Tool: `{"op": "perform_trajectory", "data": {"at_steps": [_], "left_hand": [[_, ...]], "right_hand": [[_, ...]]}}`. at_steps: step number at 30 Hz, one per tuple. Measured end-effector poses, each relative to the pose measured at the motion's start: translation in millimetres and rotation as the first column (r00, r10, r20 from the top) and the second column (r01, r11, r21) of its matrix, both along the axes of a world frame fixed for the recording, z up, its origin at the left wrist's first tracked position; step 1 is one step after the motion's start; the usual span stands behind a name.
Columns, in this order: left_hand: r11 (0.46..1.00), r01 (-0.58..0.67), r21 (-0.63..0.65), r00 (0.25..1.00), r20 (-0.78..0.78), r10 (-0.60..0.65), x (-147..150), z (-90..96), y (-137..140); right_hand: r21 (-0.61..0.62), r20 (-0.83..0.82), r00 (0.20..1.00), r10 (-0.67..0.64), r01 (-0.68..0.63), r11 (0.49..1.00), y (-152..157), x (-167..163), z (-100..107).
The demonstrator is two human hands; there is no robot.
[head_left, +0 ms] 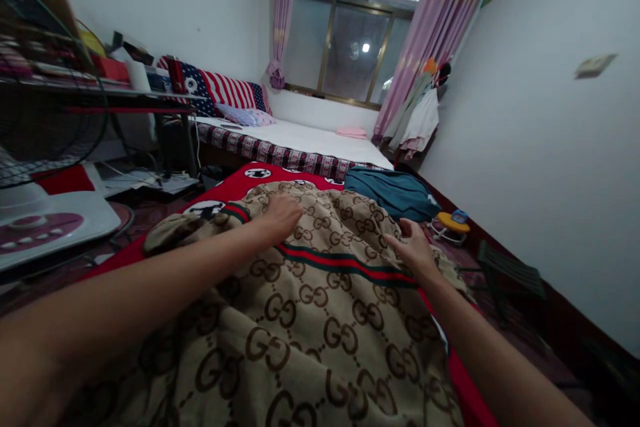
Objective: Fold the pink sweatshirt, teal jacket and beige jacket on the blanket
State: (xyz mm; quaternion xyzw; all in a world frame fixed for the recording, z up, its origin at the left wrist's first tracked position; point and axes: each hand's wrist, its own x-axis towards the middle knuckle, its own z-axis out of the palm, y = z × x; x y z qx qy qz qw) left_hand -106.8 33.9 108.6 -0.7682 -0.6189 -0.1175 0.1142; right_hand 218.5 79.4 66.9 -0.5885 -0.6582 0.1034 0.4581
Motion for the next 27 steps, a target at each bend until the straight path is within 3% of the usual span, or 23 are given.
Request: {"op": "perform_trajectory", "data": {"at_steps": [3,6,9,11,12,14,15,17,19,21,23,25,27], "left_hand": [[0.996,0.075,-0.042,0.997,-0.003,-0.075,6,-49.7,6],[0.986,0.098,-0.138,0.994,0.066,-0.090,3,-91.2,8],[0.988,0.083,-0.128,0.993,0.092,-0.071,0,-108.7,10],[0.991,0.087,-0.102,0.992,0.098,-0.077,0,-109.9,10],[0.991,0.099,-0.089,0.991,0.098,-0.091,1,-109.2,10],[0.984,0.169,-0.063,0.983,0.087,-0.163,3,-107.5,9],[0.974,0.220,-0.051,0.973,0.079,-0.215,4,-107.2,9],[0.950,0.309,-0.034,0.950,0.067,-0.306,6,-107.7,10],[0.938,0.346,-0.034,0.937,0.068,-0.343,8,-109.4,11],[0.937,0.347,-0.041,0.936,0.075,-0.343,9,-111.0,12],[0.936,0.350,-0.043,0.935,0.079,-0.346,10,-111.7,12],[0.936,0.349,-0.037,0.934,0.088,-0.345,12,-111.3,10],[0.947,0.320,-0.039,0.942,0.117,-0.313,12,-110.1,8]], "right_hand": [[0.065,0.180,0.980,-0.079,0.069,0.996,26,-18,-8],[-0.098,0.386,0.922,-0.044,0.088,0.991,32,-36,-11],[-0.191,0.629,0.764,0.142,-0.025,0.981,20,-52,-12],[-0.071,0.698,0.696,0.171,-0.171,0.983,9,-51,-11],[0.033,0.691,0.714,0.117,-0.193,0.981,4,-46,-11],[0.191,0.605,0.791,-0.093,-0.031,0.981,0,-28,-11],[0.186,0.567,0.799,-0.200,0.113,0.976,1,-16,-11],[0.029,0.601,0.746,-0.288,0.340,0.940,8,2,-12],[-0.029,0.674,0.679,-0.291,0.419,0.908,15,6,-9],[0.105,0.673,0.663,-0.326,0.352,0.930,19,-8,-2],[0.240,0.621,0.735,-0.271,0.151,0.959,21,-35,5],[0.241,0.591,0.804,-0.066,-0.098,0.966,24,-66,6],[0.186,0.546,0.834,0.081,-0.214,0.959,29,-88,-5]]}}
